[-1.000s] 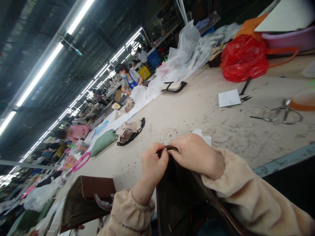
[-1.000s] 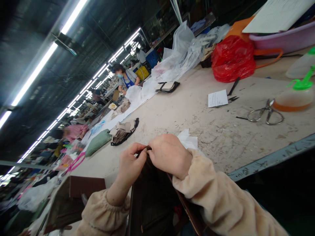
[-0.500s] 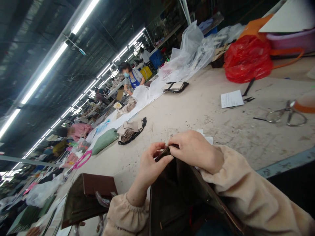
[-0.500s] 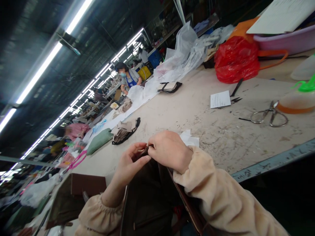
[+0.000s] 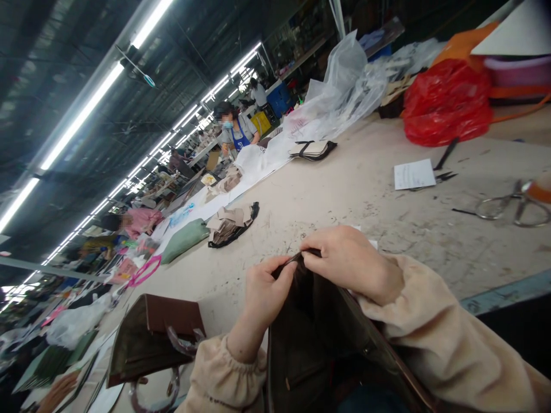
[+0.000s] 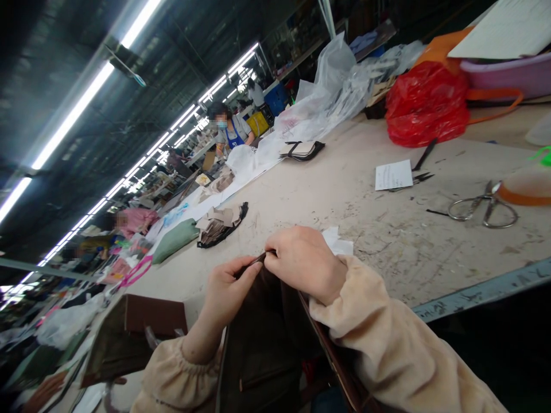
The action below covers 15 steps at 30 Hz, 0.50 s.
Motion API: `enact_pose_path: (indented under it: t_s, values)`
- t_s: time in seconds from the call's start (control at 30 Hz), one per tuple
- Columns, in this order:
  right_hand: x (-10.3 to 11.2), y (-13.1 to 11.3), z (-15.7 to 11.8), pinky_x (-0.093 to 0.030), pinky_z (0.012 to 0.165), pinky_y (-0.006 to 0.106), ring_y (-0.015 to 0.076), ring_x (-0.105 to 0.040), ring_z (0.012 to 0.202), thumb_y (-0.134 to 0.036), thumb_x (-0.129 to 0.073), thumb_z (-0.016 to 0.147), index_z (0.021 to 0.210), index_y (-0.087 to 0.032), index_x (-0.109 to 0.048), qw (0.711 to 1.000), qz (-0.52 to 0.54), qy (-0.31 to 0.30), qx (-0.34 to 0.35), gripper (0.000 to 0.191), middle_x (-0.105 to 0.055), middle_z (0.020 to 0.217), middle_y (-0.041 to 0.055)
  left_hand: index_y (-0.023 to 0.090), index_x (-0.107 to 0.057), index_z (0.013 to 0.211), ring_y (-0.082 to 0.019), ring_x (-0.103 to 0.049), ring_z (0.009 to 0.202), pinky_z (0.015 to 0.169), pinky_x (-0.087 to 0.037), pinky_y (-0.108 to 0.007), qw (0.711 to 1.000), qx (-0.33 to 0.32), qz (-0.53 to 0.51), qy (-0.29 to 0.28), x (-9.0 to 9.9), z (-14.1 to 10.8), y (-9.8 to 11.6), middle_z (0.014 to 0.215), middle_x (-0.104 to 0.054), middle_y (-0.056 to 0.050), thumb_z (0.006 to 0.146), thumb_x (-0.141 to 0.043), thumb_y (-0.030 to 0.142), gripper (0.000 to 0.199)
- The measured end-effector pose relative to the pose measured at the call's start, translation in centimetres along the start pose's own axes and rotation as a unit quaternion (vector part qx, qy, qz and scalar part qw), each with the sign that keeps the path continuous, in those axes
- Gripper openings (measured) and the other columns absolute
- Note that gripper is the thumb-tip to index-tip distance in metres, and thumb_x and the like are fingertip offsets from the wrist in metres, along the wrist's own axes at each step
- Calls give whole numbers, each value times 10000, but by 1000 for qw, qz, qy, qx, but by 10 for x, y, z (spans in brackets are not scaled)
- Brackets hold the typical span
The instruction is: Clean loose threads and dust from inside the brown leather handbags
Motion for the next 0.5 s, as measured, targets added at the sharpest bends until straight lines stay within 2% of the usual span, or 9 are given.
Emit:
enact_pose_path:
  t_s: [0.2, 0.37, 0.5]
  values:
    - [0, 2, 0, -308, 599, 270, 145, -602, 739, -259, -464, 799, 786, -278, -712, 1000, 14, -1, -4, 249, -707, 787, -32, 207, -726, 868, -166, -660, 773, 714, -489, -266, 1000, -14, 22, -7, 2, 2, 1, 835, -742, 3, 819, -601, 285, 155]
    - [1, 4, -1, -323, 604, 268, 146, -619, 751, -256, -466, 805, 825, -300, -723, 1000, 28, -4, -13, 262, -715, 799, -43, 214, -707, 954, -176, -659, 843, 784, -496, -279, 998, 15, -19, -64, 1, 2, -6, 911, -736, -4, 776, -657, 275, 195]
    - [1, 5, -1, -331, 614, 266, 148, -626, 766, -250, -468, 800, 831, -307, -724, 1000, 29, -3, -10, 264, -720, 813, -49, 202, -668, 968, -168, -655, 853, 795, -495, -280, 998, 21, -21, -53, 2, 2, -10, 926, -721, -13, 768, -650, 240, 204]
Point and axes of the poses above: each hand's wrist, its own z-axis towards the middle knuckle, its own x-axis out of the back of the hand, y = z × x, the point moved 5 cm from there along z, towards the middle knuckle
